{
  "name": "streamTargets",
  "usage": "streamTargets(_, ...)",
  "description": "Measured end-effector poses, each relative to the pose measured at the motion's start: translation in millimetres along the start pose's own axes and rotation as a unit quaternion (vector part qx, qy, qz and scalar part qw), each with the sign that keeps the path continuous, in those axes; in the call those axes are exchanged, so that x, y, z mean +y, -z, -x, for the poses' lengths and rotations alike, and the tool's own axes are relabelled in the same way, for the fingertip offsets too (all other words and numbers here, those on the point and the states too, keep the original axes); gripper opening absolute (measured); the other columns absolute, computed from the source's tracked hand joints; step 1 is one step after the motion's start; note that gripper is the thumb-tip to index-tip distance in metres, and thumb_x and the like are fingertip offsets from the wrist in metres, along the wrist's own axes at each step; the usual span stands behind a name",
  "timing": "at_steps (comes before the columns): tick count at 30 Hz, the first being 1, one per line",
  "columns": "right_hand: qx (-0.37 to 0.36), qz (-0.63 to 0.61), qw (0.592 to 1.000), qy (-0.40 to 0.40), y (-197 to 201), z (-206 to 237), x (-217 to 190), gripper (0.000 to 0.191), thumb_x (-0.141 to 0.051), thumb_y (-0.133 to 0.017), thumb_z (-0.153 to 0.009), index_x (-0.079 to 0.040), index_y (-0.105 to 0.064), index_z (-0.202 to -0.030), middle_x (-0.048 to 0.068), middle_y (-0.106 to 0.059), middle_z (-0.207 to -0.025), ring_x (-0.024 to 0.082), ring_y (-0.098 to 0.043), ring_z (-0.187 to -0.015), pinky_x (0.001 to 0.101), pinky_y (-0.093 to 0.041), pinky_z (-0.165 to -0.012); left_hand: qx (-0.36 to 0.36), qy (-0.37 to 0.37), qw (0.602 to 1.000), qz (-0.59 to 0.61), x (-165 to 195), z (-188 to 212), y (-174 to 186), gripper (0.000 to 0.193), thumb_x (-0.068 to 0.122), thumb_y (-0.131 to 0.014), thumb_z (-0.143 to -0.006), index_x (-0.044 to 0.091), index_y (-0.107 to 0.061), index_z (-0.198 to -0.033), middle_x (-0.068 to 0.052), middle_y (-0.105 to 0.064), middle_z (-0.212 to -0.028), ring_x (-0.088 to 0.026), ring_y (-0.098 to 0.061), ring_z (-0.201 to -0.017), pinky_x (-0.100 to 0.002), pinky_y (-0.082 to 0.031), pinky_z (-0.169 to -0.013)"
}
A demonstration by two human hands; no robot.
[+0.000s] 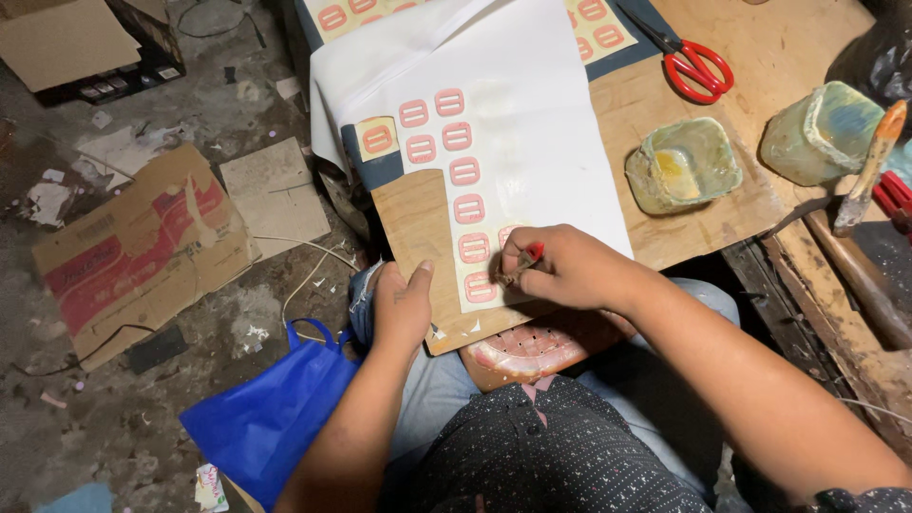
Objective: The person applies a yellowish adhesive to printed stickers on a sheet using a small brush. They repeatedly dip the brush into a container and spread the adhesive over each sticker in sequence.
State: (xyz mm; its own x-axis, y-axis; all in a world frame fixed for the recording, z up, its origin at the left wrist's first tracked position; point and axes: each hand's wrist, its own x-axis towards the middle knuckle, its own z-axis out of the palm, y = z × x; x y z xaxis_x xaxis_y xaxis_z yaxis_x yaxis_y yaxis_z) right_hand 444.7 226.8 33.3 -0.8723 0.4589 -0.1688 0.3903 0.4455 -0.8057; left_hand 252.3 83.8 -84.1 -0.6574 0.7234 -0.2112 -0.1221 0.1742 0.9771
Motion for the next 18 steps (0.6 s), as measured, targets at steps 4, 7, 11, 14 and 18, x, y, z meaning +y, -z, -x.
streamTargets(4, 0.143, -0.057, 0.988, 0.032, 23.7, 20.3, 15.3, 0.019, -0.013, -0.070, -0.086, -0.005, -0.070, -0.103, 0.005, -0.076, -0.096, 0.014, -0.070, -0.090, 0.0291, -0.055, -0.084, -0.017, -0.020, 0.999, 0.035, 1.2, 0.5, -0.6, 0.022, 0.010, -0.060, -0.096, -0.005, -0.061, -0.112, -0.013, -0.073, -0.108, -0.017, -0.068, -0.096, -0.030, -0.052, -0.086)
streamTargets(7, 0.350, -0.065, 0.934, 0.021, 64.7, 44.8, 35.3, 0.020, -0.016, -0.073, -0.097, -0.005, -0.072, -0.113, 0.005, -0.075, -0.104, 0.012, -0.069, -0.094, 0.0279, -0.055, -0.085, -0.019, -0.017, 1.000, 0.004, 2.5, 1.0, 0.0, 0.022, 0.011, -0.061, -0.096, -0.005, -0.062, -0.111, -0.014, -0.073, -0.106, -0.018, -0.068, -0.094, -0.031, -0.053, -0.085)
streamTargets(11, 0.498, 0.146, 0.855, 0.015, 115.1, 70.6, 62.8, 0.016, -0.014, -0.078, -0.103, -0.001, -0.074, -0.112, 0.013, -0.073, -0.109, 0.017, -0.070, -0.097, 0.0314, -0.055, -0.091, -0.017, 0.005, 1.000, -0.012, 7.5, 3.3, -0.1, 0.022, 0.011, -0.061, -0.098, -0.008, -0.063, -0.109, -0.015, -0.073, -0.105, -0.018, -0.068, -0.092, -0.032, -0.054, -0.082)
streamTargets(14, 0.469, 0.200, 0.858, -0.058, 125.5, 75.0, 80.1, 0.021, -0.019, -0.083, -0.095, -0.005, -0.077, -0.110, 0.014, -0.070, -0.100, 0.023, -0.068, -0.090, 0.0342, -0.052, -0.082, -0.017, 0.004, 0.999, -0.034, 12.3, 5.5, -0.6, 0.022, 0.011, -0.061, -0.099, -0.009, -0.064, -0.108, -0.016, -0.074, -0.104, -0.019, -0.069, -0.090, -0.033, -0.054, -0.082)
streamTargets(18, 0.444, 0.246, 0.858, -0.082, 118.0, 64.7, 95.7, 0.027, -0.028, -0.088, -0.090, -0.011, -0.079, -0.109, 0.017, -0.063, -0.086, 0.028, -0.062, -0.075, 0.0387, -0.049, -0.069, -0.037, 0.007, 0.999, 0.030, 15.8, 7.2, -3.1, 0.022, 0.008, -0.057, -0.098, -0.007, -0.064, -0.113, -0.014, -0.074, -0.108, -0.018, -0.070, -0.093, -0.031, -0.055, -0.084)
